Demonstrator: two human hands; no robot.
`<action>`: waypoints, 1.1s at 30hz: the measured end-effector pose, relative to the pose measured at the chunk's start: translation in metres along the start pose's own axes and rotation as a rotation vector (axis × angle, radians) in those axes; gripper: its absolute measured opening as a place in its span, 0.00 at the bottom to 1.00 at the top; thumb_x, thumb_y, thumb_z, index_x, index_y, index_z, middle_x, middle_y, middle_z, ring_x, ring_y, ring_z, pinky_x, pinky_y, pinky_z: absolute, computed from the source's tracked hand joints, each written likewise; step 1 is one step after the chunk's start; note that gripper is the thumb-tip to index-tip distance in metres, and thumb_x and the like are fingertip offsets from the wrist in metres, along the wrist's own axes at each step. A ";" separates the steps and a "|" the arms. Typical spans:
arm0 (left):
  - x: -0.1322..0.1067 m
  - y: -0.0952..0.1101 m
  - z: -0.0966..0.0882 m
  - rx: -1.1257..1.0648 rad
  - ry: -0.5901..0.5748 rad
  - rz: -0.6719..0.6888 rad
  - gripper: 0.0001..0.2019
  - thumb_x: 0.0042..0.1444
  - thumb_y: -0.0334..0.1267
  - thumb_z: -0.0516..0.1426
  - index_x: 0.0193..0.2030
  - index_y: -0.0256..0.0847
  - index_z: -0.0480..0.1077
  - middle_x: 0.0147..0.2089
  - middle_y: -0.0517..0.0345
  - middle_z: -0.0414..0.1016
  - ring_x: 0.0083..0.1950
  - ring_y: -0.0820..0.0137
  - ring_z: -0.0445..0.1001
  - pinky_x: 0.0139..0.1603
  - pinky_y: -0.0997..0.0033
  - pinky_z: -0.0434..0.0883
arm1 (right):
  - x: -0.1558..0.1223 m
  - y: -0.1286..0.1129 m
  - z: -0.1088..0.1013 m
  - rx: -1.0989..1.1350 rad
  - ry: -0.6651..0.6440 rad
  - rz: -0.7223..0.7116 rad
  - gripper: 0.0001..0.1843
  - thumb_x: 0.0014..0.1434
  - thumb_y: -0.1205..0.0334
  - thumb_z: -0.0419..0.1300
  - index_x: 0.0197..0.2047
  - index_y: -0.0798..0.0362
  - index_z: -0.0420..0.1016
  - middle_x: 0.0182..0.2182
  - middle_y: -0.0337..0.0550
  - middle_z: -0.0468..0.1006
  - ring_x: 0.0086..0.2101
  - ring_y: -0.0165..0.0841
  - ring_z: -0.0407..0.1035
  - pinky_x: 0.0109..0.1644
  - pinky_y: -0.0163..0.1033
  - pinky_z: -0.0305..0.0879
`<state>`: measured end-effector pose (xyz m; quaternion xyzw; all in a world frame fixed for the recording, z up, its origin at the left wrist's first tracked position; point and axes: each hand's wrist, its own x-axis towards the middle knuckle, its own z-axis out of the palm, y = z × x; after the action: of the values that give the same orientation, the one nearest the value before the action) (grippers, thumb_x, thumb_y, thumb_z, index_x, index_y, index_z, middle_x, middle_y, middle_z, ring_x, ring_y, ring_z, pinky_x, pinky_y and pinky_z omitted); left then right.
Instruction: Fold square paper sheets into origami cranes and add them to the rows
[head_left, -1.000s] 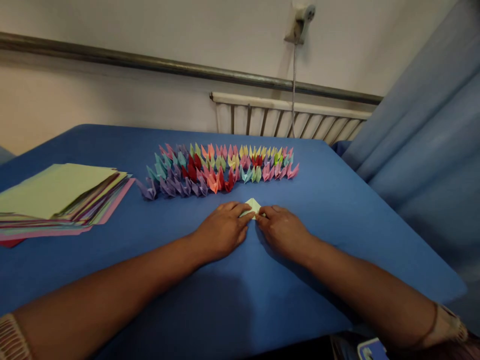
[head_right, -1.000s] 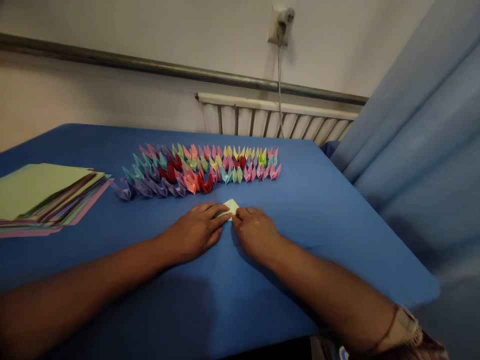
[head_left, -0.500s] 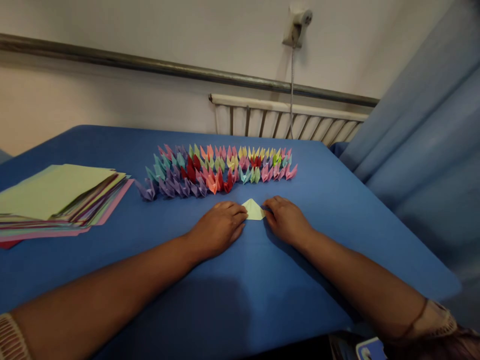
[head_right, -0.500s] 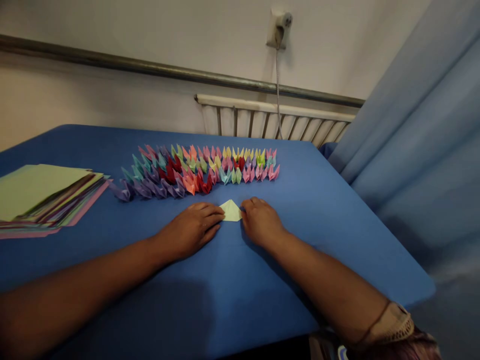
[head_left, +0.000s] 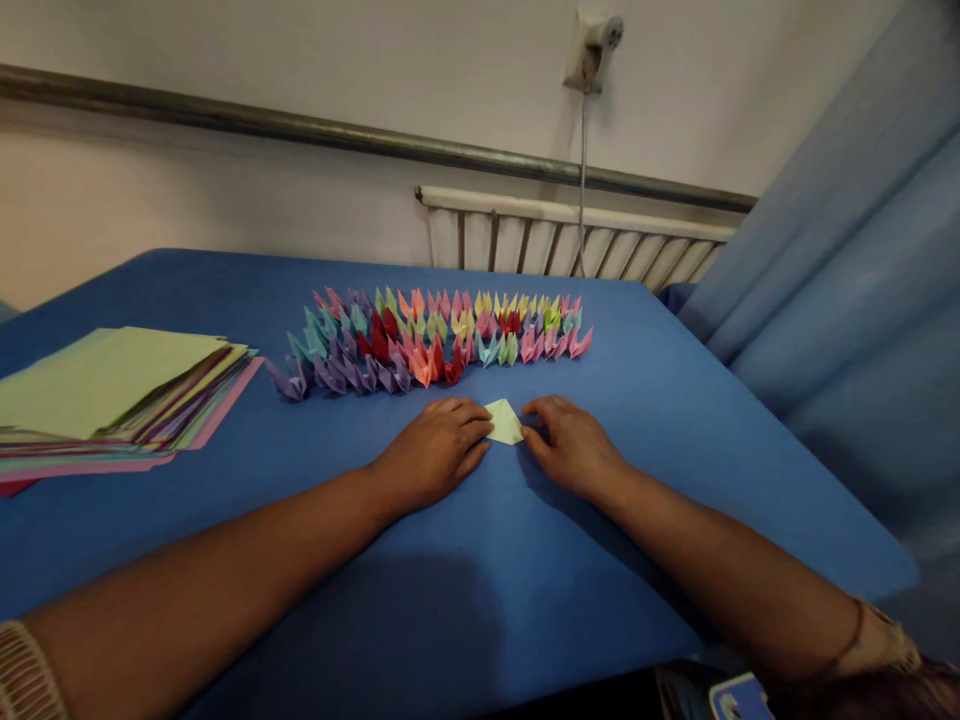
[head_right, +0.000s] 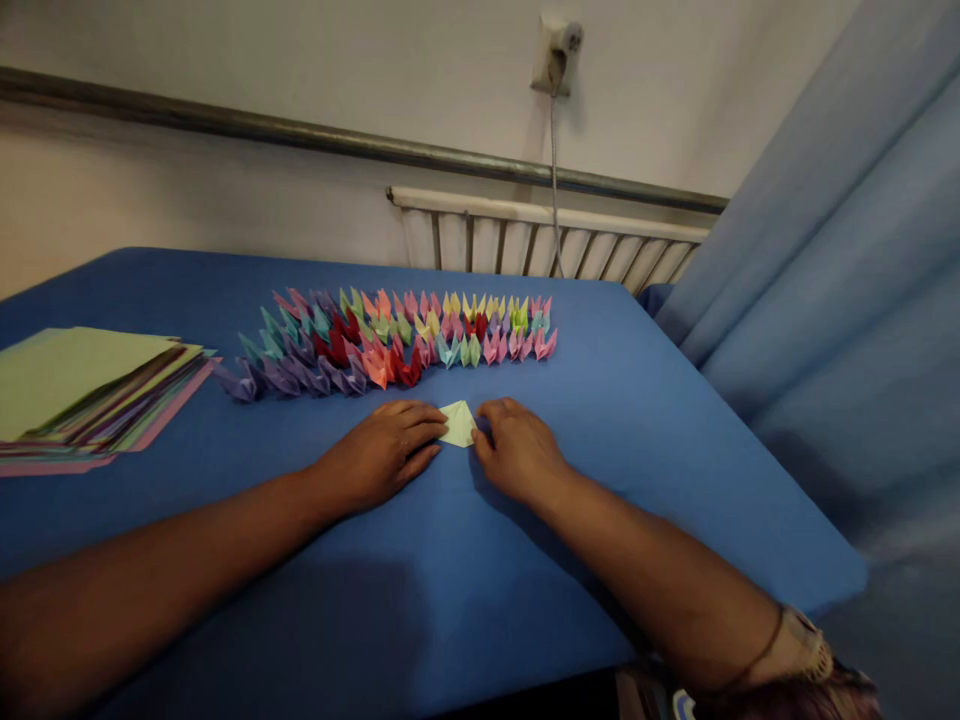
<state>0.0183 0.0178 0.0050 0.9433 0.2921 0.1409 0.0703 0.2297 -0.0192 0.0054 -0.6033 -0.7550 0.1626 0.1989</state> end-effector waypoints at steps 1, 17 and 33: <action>0.000 0.000 0.000 -0.003 0.001 -0.001 0.12 0.63 0.36 0.52 0.51 0.40 0.71 0.54 0.50 0.73 0.55 0.60 0.68 0.58 0.54 0.63 | 0.001 0.002 0.000 -0.016 0.017 0.018 0.13 0.61 0.63 0.55 0.49 0.55 0.71 0.45 0.51 0.77 0.43 0.37 0.71 0.51 0.43 0.63; 0.001 -0.004 0.002 -0.041 0.025 -0.024 0.13 0.63 0.38 0.53 0.50 0.39 0.72 0.52 0.49 0.74 0.56 0.61 0.68 0.58 0.56 0.64 | 0.004 0.003 0.020 0.377 -0.008 0.097 0.08 0.60 0.62 0.56 0.42 0.53 0.71 0.36 0.42 0.78 0.32 0.31 0.72 0.37 0.37 0.67; -0.004 -0.010 0.006 -0.065 0.096 -0.038 0.10 0.63 0.34 0.53 0.41 0.41 0.76 0.52 0.54 0.75 0.56 0.61 0.68 0.58 0.56 0.65 | 0.041 -0.017 0.017 -0.014 -0.112 0.222 0.11 0.55 0.51 0.62 0.32 0.50 0.73 0.28 0.41 0.77 0.30 0.34 0.70 0.31 0.36 0.57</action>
<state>0.0114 0.0232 -0.0042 0.9270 0.3084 0.1939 0.0898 0.1987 0.0167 0.0029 -0.6744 -0.6947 0.2118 0.1330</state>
